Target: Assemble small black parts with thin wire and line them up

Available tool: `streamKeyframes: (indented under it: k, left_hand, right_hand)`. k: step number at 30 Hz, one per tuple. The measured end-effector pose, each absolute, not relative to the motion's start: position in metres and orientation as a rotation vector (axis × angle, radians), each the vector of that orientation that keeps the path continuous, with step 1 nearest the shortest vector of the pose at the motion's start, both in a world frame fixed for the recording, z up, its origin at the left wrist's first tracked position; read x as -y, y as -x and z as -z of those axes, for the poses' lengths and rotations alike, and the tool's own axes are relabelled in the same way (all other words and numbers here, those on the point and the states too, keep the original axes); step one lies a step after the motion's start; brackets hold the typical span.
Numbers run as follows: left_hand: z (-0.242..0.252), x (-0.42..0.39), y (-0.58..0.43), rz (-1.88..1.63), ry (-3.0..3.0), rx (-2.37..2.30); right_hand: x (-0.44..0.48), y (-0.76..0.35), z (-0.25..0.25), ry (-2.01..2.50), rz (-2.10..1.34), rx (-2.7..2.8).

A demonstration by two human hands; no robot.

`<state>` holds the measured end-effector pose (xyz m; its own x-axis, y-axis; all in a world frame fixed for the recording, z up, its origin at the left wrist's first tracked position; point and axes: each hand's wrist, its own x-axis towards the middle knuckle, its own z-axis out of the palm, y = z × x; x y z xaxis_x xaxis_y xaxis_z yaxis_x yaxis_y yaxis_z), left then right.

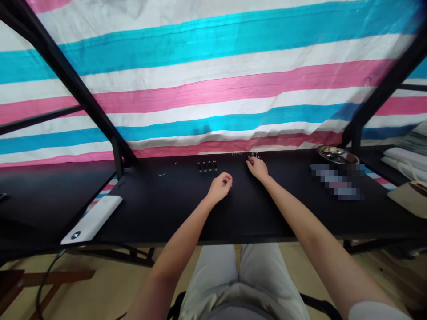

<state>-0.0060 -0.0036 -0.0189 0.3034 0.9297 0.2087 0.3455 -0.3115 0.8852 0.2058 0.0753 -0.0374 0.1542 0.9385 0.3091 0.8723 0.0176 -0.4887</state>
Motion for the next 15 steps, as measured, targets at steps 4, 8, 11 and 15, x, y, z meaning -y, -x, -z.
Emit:
streamKeyframes:
  k: [4, 8, 11, 15]
  left_hand:
    - [0.0177, 0.0047, 0.0056, -0.956, -1.838, -1.152]
    - [0.0187, 0.0048, 0.0054, -0.939, -1.866, -1.155]
    - [0.0204, 0.0044, 0.0057, -0.935, -1.884, -1.16]
    - [0.022, 0.0037, 0.006, -0.941, -1.911, -1.166]
  right_hand:
    - [-0.077, -0.2056, 0.0381, 1.868, -0.149, 1.734]
    - [-0.0778, -0.2062, 0.0393, 1.87, -0.167, 1.738]
    - [-0.0772, -0.2087, 0.0398, 1.833, -0.179, 1.758]
    - [-0.0787, -0.2154, 0.0423, 1.777, -0.192, 1.732]
